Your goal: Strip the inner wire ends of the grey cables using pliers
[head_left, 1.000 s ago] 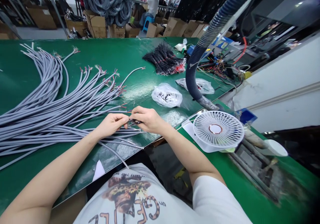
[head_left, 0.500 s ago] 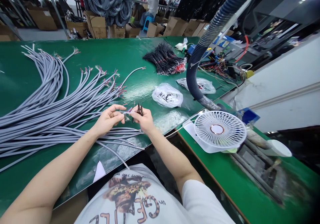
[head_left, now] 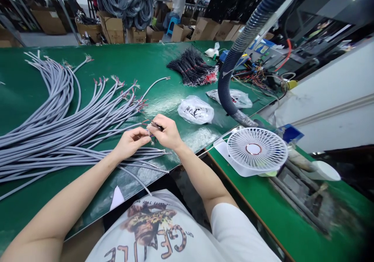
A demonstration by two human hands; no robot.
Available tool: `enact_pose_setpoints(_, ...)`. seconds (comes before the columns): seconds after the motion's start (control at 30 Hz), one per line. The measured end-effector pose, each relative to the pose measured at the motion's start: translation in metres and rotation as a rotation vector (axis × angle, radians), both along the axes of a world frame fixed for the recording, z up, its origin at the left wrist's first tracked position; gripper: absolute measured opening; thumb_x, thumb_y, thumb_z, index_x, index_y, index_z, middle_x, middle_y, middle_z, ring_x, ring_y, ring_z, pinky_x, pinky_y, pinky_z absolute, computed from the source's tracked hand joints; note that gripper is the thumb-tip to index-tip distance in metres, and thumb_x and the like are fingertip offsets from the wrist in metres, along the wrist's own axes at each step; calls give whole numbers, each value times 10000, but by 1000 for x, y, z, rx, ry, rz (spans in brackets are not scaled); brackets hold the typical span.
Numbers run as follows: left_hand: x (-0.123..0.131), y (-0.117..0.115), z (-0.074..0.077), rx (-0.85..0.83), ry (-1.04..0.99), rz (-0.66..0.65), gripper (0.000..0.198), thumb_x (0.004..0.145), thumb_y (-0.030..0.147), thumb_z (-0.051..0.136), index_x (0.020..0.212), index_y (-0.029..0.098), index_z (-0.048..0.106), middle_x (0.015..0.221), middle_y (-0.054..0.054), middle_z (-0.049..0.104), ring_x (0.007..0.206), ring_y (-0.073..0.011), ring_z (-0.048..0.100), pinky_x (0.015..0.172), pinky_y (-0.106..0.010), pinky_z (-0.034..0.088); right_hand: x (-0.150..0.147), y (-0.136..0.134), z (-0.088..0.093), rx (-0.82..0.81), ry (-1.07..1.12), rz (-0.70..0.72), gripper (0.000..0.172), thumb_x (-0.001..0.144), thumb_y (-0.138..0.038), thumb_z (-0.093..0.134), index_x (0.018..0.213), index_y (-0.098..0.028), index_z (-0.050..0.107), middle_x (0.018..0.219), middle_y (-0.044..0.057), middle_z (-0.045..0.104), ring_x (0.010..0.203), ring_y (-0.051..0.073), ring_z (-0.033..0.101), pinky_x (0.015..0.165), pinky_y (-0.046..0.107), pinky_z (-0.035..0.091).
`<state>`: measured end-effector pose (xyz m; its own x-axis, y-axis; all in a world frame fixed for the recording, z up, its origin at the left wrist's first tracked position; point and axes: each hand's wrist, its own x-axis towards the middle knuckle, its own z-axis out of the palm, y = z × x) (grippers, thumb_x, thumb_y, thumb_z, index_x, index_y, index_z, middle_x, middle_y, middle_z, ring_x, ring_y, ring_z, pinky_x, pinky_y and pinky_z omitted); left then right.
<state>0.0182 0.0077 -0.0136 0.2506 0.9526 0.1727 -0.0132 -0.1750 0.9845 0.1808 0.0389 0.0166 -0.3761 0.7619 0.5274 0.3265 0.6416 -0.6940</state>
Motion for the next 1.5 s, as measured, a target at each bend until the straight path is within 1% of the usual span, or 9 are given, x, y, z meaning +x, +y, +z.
enact_pose_setpoints(0.2, -3, 1, 6, 177, 94, 172, 230, 721, 394, 710, 722, 166, 675, 758, -54, 614, 743, -169, 546, 649, -270, 435, 7, -9, 3, -66, -67, 102, 161, 833, -309, 595, 760, -166, 600, 731, 8, 572, 690, 118, 512, 665, 235, 398)
enact_pose_setpoints(0.33, -3, -3, 11, 153, 181, 107, 200, 754, 359, 668, 731, 159, 668, 749, -45, 616, 709, -155, 543, 647, -261, 426, 18, -18, -7, -91, -144, 25, 199, 850, -323, 576, 732, -164, 591, 690, 0, 580, 632, 104, 493, 627, 221, 378)
enact_pose_setpoints(0.43, -1, -6, 13, 79, 203, 88, 195, 749, 343, 663, 721, 150, 653, 735, -35, 619, 681, -142, 531, 637, -251, 415, 20, -28, -19, 82, -202, 32, 144, 859, -221, 502, 773, -160, 600, 707, 21, 581, 648, 116, 507, 625, 225, 385)
enact_pose_setpoints(0.6, 6, -9, 10, -192, 13, 124, 248, 684, 359, 709, 652, 133, 612, 611, 7, 546, 551, -91, 447, 538, -220, 372, 17, -45, -39, 340, -331, 54, 217, 896, -179, 417, 830, -158, 622, 654, 33, 538, 606, 134, 482, 589, 248, 374)
enact_pose_setpoints(0.7, 5, -7, 8, -265, -10, 54, 257, 662, 358, 731, 641, 129, 614, 616, 6, 555, 537, -80, 435, 525, -212, 363, 22, -47, -44, 275, -303, 61, 224, 920, -232, 431, 856, -158, 632, 659, 34, 552, 605, 130, 498, 585, 246, 381)
enact_pose_setpoints(0.83, -1, -3, 9, -287, 74, -101, 247, 691, 358, 723, 674, 127, 637, 656, -6, 579, 569, -87, 459, 546, -211, 378, 42, -43, -34, -54, -131, 119, 246, 863, -374, 573, 940, -154, 651, 778, 40, 649, 654, 122, 567, 640, 235, 439)
enact_pose_setpoints(0.97, -5, -2, 9, -304, 94, -168, 265, 712, 367, 715, 680, 124, 613, 675, -13, 582, 597, -93, 470, 568, -215, 377, 58, -40, -23, -288, -128, 103, 292, 920, -337, 471, 1060, -171, 666, 1024, 57, 709, 875, 149, 652, 805, 258, 474)
enact_pose_setpoints(1.1, -5, -3, 7, -331, 89, -231, 272, 705, 359, 729, 684, 119, 603, 686, -11, 573, 601, -87, 459, 585, -219, 375, 61, -42, -23, -282, -276, 134, 305, 918, -340, 496, 1122, -195, 671, 1123, 67, 702, 1009, 184, 656, 873, 276, 466)
enact_pose_setpoints(1.5, -5, 0, 7, -383, 106, -267, 296, 674, 382, 747, 679, 119, 613, 702, -19, 592, 614, -99, 495, 595, -225, 408, 60, -36, -14, -122, -516, 252, 324, 952, -338, 463, 1153, -185, 666, 871, 53, 717, 750, 127, 630, 688, 204, 417)
